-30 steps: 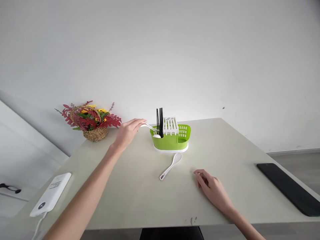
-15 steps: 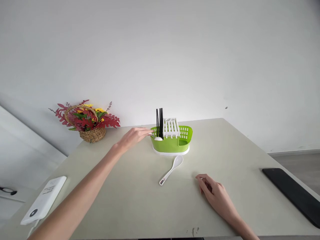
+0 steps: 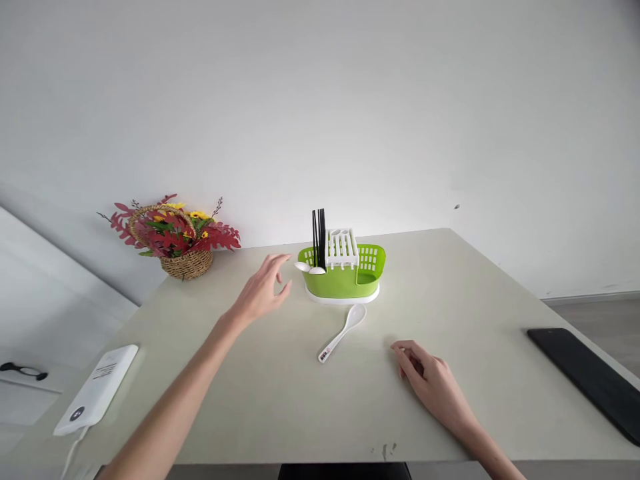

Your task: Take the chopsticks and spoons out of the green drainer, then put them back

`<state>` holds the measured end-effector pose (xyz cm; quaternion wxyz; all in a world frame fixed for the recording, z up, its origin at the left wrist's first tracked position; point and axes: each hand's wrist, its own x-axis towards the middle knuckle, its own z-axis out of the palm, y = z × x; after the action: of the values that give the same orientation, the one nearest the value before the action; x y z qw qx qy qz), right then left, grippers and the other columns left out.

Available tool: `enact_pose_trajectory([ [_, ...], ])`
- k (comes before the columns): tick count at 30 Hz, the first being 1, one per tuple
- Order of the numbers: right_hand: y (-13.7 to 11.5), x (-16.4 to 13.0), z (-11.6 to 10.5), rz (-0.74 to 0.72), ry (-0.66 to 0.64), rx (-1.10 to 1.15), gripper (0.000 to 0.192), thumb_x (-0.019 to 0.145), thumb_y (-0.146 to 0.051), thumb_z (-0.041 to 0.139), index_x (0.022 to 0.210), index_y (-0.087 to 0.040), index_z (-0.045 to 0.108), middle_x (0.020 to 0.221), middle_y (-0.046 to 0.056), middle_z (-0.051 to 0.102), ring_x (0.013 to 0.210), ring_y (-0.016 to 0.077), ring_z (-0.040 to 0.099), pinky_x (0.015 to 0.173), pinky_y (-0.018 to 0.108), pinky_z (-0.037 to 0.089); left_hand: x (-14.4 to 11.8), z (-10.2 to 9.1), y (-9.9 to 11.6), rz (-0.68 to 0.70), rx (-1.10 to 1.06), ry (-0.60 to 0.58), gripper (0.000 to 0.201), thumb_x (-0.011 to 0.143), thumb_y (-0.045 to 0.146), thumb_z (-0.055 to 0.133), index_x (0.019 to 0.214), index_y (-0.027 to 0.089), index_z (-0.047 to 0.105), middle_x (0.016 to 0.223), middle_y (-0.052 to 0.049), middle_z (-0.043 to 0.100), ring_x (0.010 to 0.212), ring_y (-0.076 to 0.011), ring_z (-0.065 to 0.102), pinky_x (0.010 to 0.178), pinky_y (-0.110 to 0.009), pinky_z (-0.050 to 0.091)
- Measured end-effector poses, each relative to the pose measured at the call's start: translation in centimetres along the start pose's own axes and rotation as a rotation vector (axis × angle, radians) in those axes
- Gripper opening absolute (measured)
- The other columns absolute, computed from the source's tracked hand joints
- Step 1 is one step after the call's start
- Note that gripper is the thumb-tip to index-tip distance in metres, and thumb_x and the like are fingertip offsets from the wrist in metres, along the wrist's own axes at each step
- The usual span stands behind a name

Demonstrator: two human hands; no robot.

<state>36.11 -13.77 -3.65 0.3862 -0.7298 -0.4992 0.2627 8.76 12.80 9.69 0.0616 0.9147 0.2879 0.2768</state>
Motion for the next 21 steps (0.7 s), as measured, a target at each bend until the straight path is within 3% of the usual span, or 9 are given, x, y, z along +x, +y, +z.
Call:
enact_pose_trajectory([
  [3, 0.2, 0.1, 0.1, -0.01, 0.007, -0.004, 0.039, 0.101, -0.06, 0.039, 0.102, -0.03, 0.064, 0.067, -0.004, 0.061, 0.06, 0.0167, 0.051, 0.064, 0.027, 0.041, -4.5, 3.8, 0.8, -0.29, -0.131, 0.249, 0.04, 0.095, 0.027, 0.055, 0.135, 0.025, 0.048, 0.111, -0.005, 0.064, 0.07, -0.0128, 0.063, 0.072, -0.029, 0.057],
  [5, 0.3, 0.1, 0.2, -0.028, 0.014, -0.008, 0.038, 0.101, -0.059, 0.039, 0.101, -0.029, 0.064, 0.066, -0.003, 0.06, 0.059, 0.0172, 0.05, 0.064, 0.027, 0.042, -6.7, 7.1, 2.3, -0.405, -0.173, 0.203, 0.024, 0.098, 0.03, 0.051, 0.12, 0.024, 0.052, 0.101, -0.003, 0.064, 0.063, -0.0118, 0.062, 0.066, -0.029, 0.056],
  [7, 0.3, 0.1, 0.2, -0.05, 0.021, -0.009, 0.039, 0.101, -0.059, 0.039, 0.1, -0.029, 0.064, 0.065, -0.003, 0.06, 0.058, 0.0178, 0.05, 0.064, 0.028, 0.042, -7.5, 9.9, 4.4, -0.347, -0.146, 0.035, 0.025, 0.097, 0.037, 0.056, 0.117, 0.024, 0.051, 0.108, -0.006, 0.064, 0.064, -0.0131, 0.064, 0.071, -0.033, 0.058],
  [10, 0.2, 0.1, 0.2, -0.068, 0.03, -0.002, 0.042, 0.102, -0.06, 0.037, 0.1, -0.028, 0.064, 0.065, -0.001, 0.061, 0.059, 0.0188, 0.052, 0.064, 0.029, 0.044, -5.8, 12.3, 8.2, -0.26, 0.018, -0.14, 0.038, 0.097, 0.045, 0.059, 0.125, 0.024, 0.048, 0.12, -0.012, 0.065, 0.09, -0.0259, 0.073, 0.07, -0.036, 0.057],
  [13, 0.1, 0.0, 0.2, -0.077, 0.045, -0.001, 0.043, 0.101, -0.061, 0.037, 0.099, -0.027, 0.064, 0.065, -0.001, 0.061, 0.059, 0.0191, 0.054, 0.065, 0.029, 0.044, -2.7, 13.0, 11.6, -0.185, 0.183, -0.313, 0.052, 0.092, 0.049, 0.069, 0.13, 0.02, 0.048, 0.12, -0.017, 0.066, 0.094, -0.0328, 0.073, 0.068, -0.038, 0.055],
  [16, 0.1, -0.1, 0.2, -0.081, 0.053, 0.008, 0.042, 0.102, -0.059, 0.037, 0.1, -0.027, 0.064, 0.065, -0.001, 0.062, 0.059, 0.0186, 0.054, 0.065, 0.028, 0.044, -0.7, 13.6, 14.4, -0.094, 0.307, -0.429, 0.036, 0.096, 0.032, 0.065, 0.126, 0.015, 0.054, 0.11, -0.019, 0.07, 0.089, -0.033, 0.073, 0.07, -0.04, 0.054],
  [19, 0.1, -0.1, 0.2, -0.087, 0.053, 0.021, 0.042, 0.102, -0.059, 0.037, 0.101, -0.027, 0.064, 0.067, -0.002, 0.063, 0.06, 0.0185, 0.055, 0.065, 0.028, 0.043, -0.4, 14.2, 16.3, 0.017, 0.35, -0.506, 0.025, 0.094, 0.015, 0.061, 0.119, 0.015, 0.061, 0.098, -0.017, 0.073, 0.089, -0.0323, 0.074, 0.073, -0.039, 0.054],
  [21, 0.1, -0.1, 0.2, -0.092, 0.059, 0.025, 0.043, 0.102, -0.06, 0.036, 0.101, -0.026, 0.064, 0.066, -0.002, 0.063, 0.06, 0.0187, 0.056, 0.066, 0.029, 0.044, -0.6, 14.2, 17.1, 0.054, 0.318, -0.556, 0.019, 0.094, 0.015, 0.061, 0.113, 0.016, 0.065, 0.094, -0.017, 0.074, 0.088, -0.032, 0.075, 0.073, -0.039, 0.054],
])
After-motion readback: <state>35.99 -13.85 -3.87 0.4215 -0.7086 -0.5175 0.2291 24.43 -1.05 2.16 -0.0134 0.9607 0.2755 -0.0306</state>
